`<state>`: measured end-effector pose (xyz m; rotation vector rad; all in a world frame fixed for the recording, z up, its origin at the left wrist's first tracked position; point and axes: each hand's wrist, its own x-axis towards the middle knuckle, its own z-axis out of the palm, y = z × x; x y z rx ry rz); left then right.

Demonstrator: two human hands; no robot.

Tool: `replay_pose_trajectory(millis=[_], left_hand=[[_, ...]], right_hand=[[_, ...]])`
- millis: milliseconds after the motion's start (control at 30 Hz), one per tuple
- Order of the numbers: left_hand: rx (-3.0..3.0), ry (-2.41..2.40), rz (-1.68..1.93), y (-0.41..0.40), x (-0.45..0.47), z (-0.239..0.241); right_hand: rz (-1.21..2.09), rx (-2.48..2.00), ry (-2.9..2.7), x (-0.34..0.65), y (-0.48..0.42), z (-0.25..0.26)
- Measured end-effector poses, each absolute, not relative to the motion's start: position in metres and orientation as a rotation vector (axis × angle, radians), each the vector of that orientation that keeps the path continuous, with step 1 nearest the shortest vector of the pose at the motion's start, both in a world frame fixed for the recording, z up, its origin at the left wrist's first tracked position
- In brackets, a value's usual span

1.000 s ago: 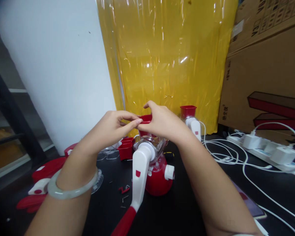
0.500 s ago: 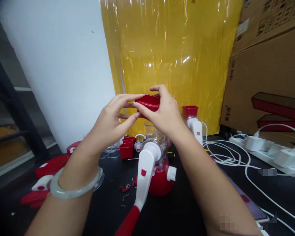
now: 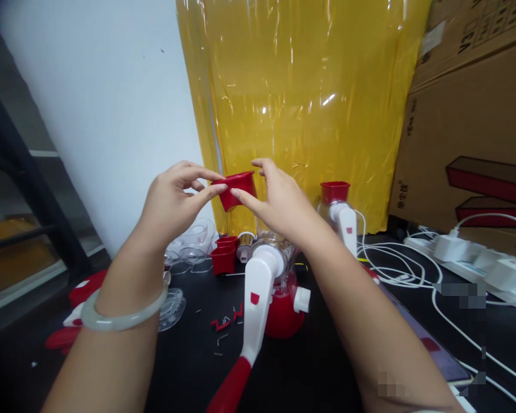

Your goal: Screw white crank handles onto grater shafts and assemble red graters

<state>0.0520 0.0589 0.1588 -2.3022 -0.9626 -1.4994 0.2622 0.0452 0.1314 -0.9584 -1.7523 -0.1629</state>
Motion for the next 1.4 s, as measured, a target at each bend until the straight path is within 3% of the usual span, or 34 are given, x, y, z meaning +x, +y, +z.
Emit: replay_pose_trajectory(millis=[500, 967, 1400], left_hand=[[-2.323, -1.689, -0.571, 0.151, 0.033, 0.115], [-2.138, -1.753, -0.482, 0.171, 0.034, 0.083], [-2.101, -1.833, -0.299, 0.157, 0.042, 0.084]], right_hand=[[-0.126, -1.181, -1.873, 0.26, 0.039, 0.132], [-0.13, -1.243, -1.894, 0.259, 0.037, 0.134], [-0.125, -1.237, -1.898, 0.26, 0.036, 0.134]])
